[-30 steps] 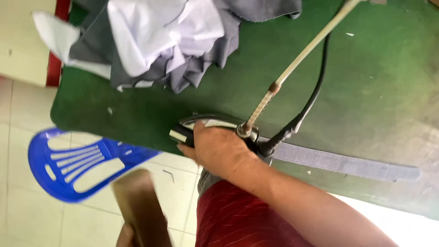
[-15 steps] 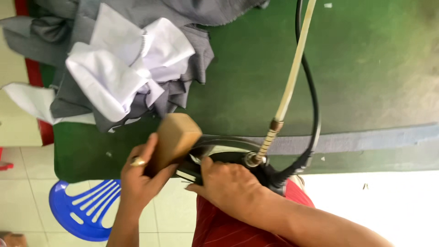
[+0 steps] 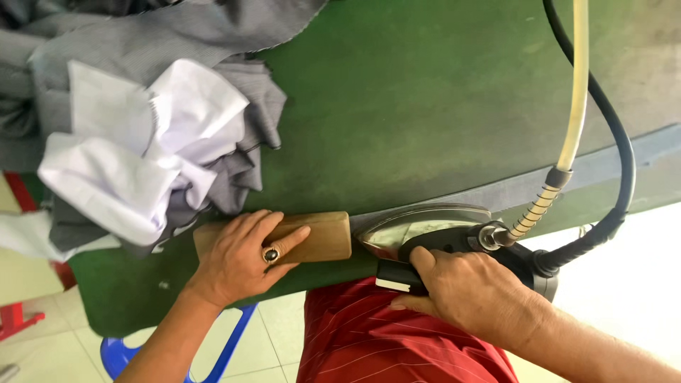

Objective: The person irons a long strip of grey fabric on a green work table using a steam iron and a wooden pressing block. They repeatedly fold the fabric edges, press them with the iron, and use the wooden block to assist in shaping the fold.

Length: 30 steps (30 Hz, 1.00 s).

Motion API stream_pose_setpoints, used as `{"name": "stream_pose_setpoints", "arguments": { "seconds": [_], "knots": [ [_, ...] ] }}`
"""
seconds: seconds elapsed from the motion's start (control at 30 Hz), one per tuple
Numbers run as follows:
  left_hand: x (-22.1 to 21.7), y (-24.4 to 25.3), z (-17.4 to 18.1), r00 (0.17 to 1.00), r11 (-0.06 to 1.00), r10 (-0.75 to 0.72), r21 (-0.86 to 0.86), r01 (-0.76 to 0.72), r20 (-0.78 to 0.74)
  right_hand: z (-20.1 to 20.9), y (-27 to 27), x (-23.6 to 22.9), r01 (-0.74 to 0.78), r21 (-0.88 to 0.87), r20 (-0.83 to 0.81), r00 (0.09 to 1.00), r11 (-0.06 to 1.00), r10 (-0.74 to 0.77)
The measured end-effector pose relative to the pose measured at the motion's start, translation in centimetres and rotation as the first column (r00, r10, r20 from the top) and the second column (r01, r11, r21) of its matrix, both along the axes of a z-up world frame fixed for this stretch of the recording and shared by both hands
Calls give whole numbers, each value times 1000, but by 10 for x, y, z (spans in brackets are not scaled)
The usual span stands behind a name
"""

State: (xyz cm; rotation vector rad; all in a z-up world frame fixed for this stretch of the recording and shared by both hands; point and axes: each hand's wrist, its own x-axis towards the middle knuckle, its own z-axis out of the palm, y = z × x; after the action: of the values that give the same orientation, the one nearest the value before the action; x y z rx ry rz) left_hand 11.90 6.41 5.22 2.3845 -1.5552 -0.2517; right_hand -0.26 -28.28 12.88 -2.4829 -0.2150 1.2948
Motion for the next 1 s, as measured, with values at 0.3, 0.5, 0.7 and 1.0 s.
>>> {"name": "stream_pose_setpoints", "arguments": {
  "seconds": [0.3, 0.5, 0.7, 1.0],
  "knots": [
    [5, -23, 10, 1000, 1000, -23, 3, 23, -18, 4, -11, -9, 82, 8, 43, 996, 997, -82],
    [0, -38, 8, 999, 999, -39, 26, 40, -30, 1, -16, -22, 142, -6, 178, 974, 990, -139],
    [-7, -56, 6, 999, 999, -33, 15, 33, -26, -3, -38, -33, 147, -25, 96, 985, 989, -144],
    [-23, -93, 5, 1000, 1000, 3, -7, -3, -8, -2, -77, -48, 120, -21, 90, 989, 993, -117]
  ]
}}
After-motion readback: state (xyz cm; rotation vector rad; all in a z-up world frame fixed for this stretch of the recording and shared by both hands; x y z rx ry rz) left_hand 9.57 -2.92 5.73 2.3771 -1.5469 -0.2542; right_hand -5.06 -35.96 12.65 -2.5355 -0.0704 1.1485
